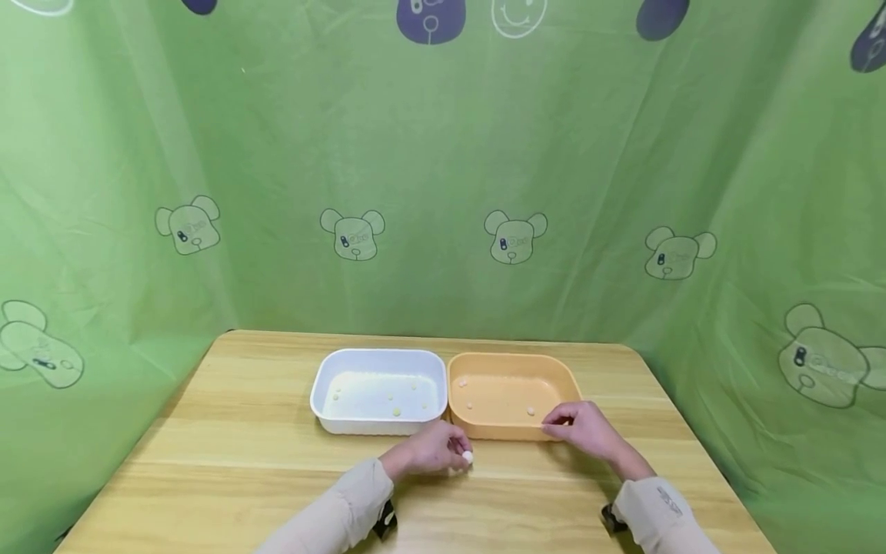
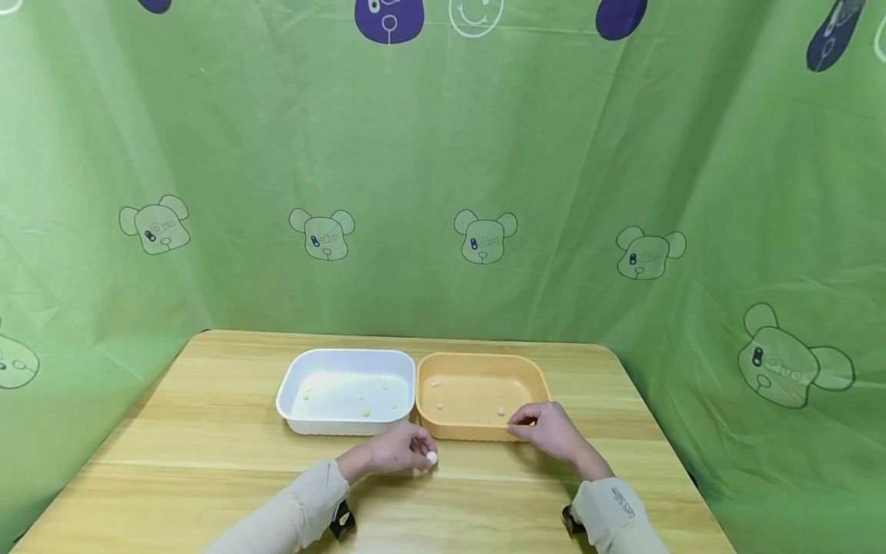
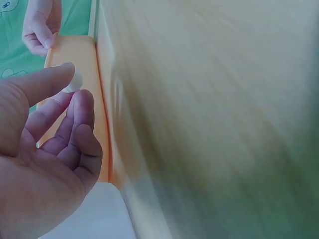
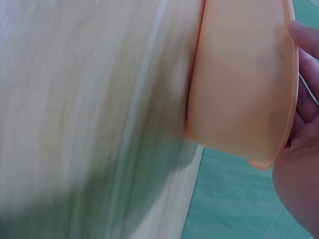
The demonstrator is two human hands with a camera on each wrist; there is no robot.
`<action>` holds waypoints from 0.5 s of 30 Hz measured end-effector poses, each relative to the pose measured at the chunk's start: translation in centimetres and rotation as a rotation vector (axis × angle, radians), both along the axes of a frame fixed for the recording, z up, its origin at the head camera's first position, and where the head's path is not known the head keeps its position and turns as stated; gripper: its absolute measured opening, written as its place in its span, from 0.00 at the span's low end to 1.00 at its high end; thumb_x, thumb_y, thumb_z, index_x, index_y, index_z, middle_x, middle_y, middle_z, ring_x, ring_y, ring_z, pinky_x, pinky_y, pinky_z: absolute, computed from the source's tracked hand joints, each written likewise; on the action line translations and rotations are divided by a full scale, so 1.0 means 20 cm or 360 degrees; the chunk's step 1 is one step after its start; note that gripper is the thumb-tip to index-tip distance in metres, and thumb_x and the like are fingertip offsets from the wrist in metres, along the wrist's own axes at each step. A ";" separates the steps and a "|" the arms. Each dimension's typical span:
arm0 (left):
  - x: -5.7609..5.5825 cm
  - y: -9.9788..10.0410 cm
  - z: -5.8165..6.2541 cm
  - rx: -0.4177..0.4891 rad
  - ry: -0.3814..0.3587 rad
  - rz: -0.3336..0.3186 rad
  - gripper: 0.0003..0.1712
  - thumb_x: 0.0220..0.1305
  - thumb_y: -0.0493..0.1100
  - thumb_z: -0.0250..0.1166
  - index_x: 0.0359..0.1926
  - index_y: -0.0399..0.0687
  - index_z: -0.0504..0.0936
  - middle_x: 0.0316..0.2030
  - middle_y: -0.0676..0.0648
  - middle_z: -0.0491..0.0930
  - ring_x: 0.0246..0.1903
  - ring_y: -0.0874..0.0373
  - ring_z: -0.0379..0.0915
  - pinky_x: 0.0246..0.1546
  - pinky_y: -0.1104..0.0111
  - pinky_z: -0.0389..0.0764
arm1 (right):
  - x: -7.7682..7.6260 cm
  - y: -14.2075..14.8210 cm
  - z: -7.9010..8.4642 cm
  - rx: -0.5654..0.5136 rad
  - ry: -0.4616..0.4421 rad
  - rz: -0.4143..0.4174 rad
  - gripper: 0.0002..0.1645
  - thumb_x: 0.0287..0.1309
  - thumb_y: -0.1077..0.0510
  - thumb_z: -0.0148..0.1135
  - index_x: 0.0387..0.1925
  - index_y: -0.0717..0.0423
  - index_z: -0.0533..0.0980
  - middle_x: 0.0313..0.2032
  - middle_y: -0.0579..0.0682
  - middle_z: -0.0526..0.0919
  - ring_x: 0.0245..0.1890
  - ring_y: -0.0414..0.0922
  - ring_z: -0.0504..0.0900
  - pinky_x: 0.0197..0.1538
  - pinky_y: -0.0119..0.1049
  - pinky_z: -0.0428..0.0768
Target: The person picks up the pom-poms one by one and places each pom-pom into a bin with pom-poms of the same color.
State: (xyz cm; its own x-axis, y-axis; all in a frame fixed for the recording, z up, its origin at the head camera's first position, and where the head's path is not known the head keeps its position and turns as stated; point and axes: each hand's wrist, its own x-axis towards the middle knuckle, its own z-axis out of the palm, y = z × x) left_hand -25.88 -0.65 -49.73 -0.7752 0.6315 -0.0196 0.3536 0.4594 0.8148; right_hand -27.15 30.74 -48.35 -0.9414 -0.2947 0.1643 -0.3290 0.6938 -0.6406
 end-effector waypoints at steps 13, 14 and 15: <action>0.00 0.00 0.10 0.0085 0.0033 -0.0019 0.07 0.52 0.36 0.71 0.34 0.48 0.83 0.27 0.58 0.79 0.28 0.67 0.74 0.34 0.75 0.76 | 0.00 0.01 -0.02 -0.0023 -0.0008 -0.0018 0.04 0.50 0.53 0.71 0.27 0.47 0.83 0.26 0.39 0.82 0.27 0.38 0.76 0.31 0.31 0.75; 0.00 0.00 0.11 0.0094 0.0047 -0.0019 0.07 0.52 0.36 0.71 0.34 0.47 0.83 0.27 0.57 0.79 0.28 0.67 0.74 0.34 0.75 0.76 | 0.00 0.01 -0.02 -0.0023 -0.0007 -0.0018 0.04 0.50 0.53 0.71 0.27 0.47 0.83 0.26 0.39 0.82 0.27 0.38 0.76 0.31 0.31 0.75; -0.01 0.00 0.13 0.0104 0.0062 -0.0023 0.07 0.53 0.35 0.70 0.34 0.47 0.83 0.27 0.57 0.79 0.28 0.68 0.73 0.35 0.76 0.76 | 0.00 0.01 -0.02 -0.0021 -0.0006 -0.0016 0.04 0.50 0.53 0.71 0.27 0.47 0.83 0.26 0.39 0.82 0.27 0.38 0.76 0.31 0.31 0.75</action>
